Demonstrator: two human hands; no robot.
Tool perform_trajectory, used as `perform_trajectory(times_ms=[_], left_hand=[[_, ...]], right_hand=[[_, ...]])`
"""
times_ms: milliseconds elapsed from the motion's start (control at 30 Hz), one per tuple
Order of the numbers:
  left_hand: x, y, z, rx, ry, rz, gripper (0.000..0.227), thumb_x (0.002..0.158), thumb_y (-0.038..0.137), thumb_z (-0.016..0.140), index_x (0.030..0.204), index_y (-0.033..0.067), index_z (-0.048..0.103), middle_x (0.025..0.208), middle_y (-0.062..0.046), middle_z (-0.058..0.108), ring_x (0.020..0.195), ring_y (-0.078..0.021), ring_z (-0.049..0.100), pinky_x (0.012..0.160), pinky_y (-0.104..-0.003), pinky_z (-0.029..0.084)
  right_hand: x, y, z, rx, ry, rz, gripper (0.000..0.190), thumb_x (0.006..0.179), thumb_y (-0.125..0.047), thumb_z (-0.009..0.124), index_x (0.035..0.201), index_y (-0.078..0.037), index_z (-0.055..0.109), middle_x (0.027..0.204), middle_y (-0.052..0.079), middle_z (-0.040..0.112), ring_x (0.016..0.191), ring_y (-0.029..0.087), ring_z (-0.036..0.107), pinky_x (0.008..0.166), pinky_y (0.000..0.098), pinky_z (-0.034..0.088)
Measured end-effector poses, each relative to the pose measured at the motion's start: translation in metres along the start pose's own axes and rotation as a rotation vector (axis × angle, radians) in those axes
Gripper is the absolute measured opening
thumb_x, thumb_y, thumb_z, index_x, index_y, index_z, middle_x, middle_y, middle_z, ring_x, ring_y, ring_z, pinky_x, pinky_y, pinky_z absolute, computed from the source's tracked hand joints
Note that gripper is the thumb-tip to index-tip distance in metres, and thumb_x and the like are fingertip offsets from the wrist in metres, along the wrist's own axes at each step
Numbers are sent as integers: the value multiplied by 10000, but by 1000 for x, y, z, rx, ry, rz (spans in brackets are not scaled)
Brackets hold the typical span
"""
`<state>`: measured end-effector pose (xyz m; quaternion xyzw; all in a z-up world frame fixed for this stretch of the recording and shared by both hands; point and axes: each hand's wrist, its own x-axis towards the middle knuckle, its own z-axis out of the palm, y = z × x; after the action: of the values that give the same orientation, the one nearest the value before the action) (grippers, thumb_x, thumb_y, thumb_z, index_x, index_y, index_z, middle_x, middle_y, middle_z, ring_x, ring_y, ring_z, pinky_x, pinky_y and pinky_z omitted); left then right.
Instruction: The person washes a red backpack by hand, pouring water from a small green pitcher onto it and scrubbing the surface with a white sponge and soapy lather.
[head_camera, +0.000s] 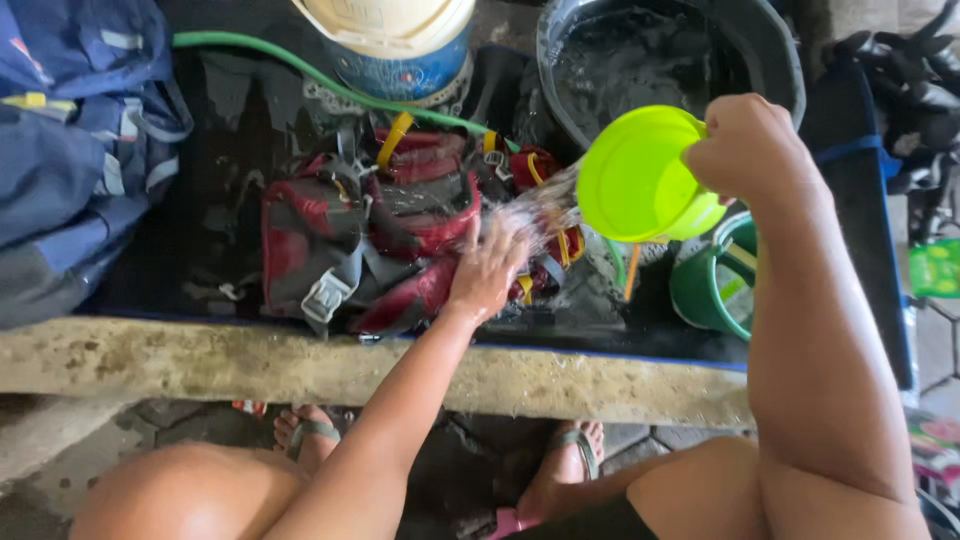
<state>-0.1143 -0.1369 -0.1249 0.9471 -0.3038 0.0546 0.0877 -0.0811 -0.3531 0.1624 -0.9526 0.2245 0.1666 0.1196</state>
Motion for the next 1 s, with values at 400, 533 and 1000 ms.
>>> perform_trajectory(times_ms=[400,533,1000], left_hand=[[-68,-43,85,326,407,-97,283,908,57,329,968,-1,600,821,-196,507,784,-394,480,733,-540,412],[-63,-46,58,284,502,-152,208,865,51,407,898,-40,591,810,-204,506,833,-402,513,909,-616,407],[2,-76,-137,-107,1,-85,74,721,107,553,738,120,624,721,-104,616,703,-367,637,620,-480,528]], right_hand=[[13,47,94,-414,-94,77,353,756,-253,511,855,-16,754,615,111,697,592,276,721,725,416,574],[-1,54,124,-206,-185,88,352,730,-200,504,907,15,719,708,162,699,653,273,708,777,415,558],[7,162,180,816,-198,373,385,844,31,466,1185,204,420,1014,442,504,711,584,602,583,599,573]])
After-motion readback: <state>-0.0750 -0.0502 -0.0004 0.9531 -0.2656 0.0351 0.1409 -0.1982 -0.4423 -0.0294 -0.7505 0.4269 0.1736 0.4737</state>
